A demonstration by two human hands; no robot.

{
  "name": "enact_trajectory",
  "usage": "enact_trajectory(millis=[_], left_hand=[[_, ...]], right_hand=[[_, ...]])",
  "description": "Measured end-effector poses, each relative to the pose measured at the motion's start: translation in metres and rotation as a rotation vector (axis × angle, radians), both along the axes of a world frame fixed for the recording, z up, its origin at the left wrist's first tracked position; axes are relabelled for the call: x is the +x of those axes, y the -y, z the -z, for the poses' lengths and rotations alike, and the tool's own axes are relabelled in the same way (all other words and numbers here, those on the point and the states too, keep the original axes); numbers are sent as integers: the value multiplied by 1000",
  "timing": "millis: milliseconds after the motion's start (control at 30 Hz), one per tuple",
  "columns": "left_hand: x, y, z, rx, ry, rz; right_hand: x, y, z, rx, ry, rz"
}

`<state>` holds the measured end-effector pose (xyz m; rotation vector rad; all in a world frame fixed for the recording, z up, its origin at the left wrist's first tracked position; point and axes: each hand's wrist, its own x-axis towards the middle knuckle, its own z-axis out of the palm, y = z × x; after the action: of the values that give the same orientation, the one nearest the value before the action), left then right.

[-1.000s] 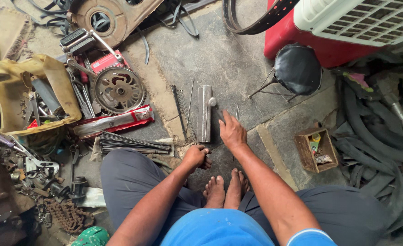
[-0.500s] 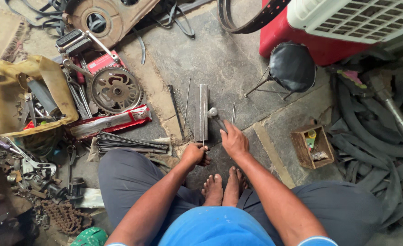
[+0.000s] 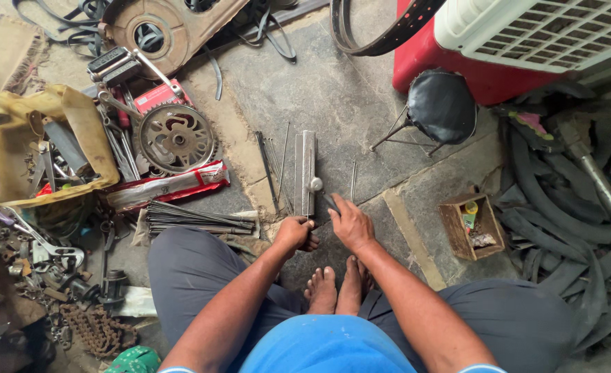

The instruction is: The person sits on the floor and repeatedly strikes thin metal rods with a hammer against a metal block to shape them. The person handles the rods one at a time, striking each rod multiple times before moving to the next.

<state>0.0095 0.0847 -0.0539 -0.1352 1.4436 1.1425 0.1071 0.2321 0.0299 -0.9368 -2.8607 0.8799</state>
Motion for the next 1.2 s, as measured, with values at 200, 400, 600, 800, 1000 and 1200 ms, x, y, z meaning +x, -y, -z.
enact_trajectory(millis=[200,400,600,800,1000,1200], left_hand=[[-1,4,-13,-12,-30,16],[-41,37,-42,-112,-337,25],[-130,102,-72,-269,-1362,304],[-189,78,-97,-210,-1566,709],[-186,-11,-90,-133,-1576,987],[-181,-26,-92,-92,-1908,648]], right_hand=[[7,-23,18,-169,158,179],[41,-93,43,-215,166,519],[84,-124,55,160,247,428],[45,-92,40,366,191,245],[0,-48,36,-3,350,286],[6,-47,53,-44,272,342]])
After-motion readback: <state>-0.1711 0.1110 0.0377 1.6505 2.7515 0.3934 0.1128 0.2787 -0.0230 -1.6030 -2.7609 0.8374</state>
